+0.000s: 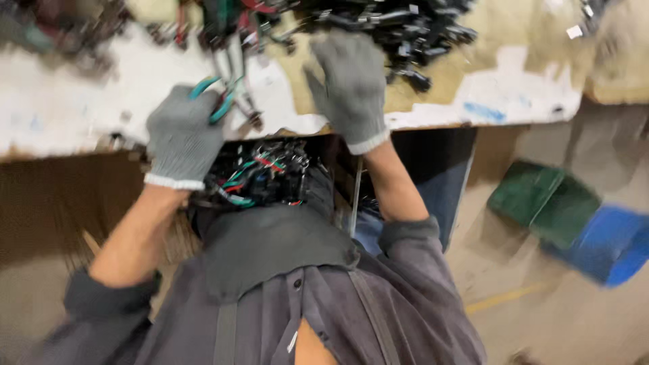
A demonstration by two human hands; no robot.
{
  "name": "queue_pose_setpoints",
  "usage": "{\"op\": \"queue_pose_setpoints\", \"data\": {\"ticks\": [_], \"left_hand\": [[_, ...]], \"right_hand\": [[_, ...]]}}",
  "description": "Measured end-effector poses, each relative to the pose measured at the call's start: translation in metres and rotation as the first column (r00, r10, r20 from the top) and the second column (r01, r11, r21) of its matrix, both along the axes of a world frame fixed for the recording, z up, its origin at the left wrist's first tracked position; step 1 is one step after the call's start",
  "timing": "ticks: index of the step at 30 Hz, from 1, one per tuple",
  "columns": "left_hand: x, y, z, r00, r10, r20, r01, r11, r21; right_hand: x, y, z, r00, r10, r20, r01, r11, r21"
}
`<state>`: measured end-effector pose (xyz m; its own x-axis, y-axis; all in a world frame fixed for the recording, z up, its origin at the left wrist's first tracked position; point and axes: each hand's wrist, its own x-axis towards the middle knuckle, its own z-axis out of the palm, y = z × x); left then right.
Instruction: The person wears work gloves and uses pliers to strip insulation from the ends of wires attached to black connectors, working one connector at a time and setting processed pieces onto the workbench pile.
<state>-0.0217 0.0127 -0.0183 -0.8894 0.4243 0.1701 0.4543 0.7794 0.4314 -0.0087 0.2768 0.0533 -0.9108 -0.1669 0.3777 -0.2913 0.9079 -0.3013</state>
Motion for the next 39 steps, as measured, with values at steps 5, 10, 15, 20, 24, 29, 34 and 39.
{"op": "queue_pose_setpoints", "data": {"ticks": [5, 10, 15, 20, 24, 29, 34, 39], "left_hand": [[0.0, -0.005, -0.012, 0.998, -0.031, 0.05, 0.034, 0.997, -0.073], [-0.004, -0.003, 0.001, 0.992, 0.0, 0.128, 0.009, 0.998, -0.068], [0.005, -0.015, -0.012, 0.996, 0.055, 0.075, -0.051, 0.997, -0.057], [0.001, -0.016, -0.02, 0.987, 0.035, 0.159, -0.027, 0.998, -0.05], [-0.007, 0.0, 0.008, 0.984, 0.06, 0.166, -0.052, 0.997, -0.051], [-0.011, -0.004, 0.099, 0.689, 0.053, 0.723, -0.516, 0.736, 0.438], [0.014, 0.008, 0.145, 0.647, -0.128, 0.752, -0.493, 0.682, 0.54], [0.029, 0.02, 0.124, 0.927, -0.091, 0.365, -0.109, 0.864, 0.492]], "right_hand": [[-0.043, 0.044, -0.021, 0.982, -0.183, -0.043, 0.184, 0.886, 0.425], [-0.033, 0.057, -0.002, 0.993, -0.021, -0.117, 0.051, 0.964, 0.26], [0.005, 0.053, 0.019, 0.96, -0.129, -0.249, 0.03, 0.93, -0.366], [0.021, 0.012, 0.008, 0.984, -0.085, -0.159, -0.129, 0.287, -0.949], [0.033, -0.017, -0.002, 0.997, -0.035, 0.062, 0.07, 0.675, -0.735], [0.035, -0.015, -0.006, 0.963, 0.268, -0.022, -0.252, 0.87, -0.425], [0.029, -0.025, 0.003, 0.908, 0.391, 0.151, -0.32, 0.88, -0.351], [0.025, -0.041, 0.017, 0.852, 0.488, 0.19, -0.356, 0.806, -0.473]]}}
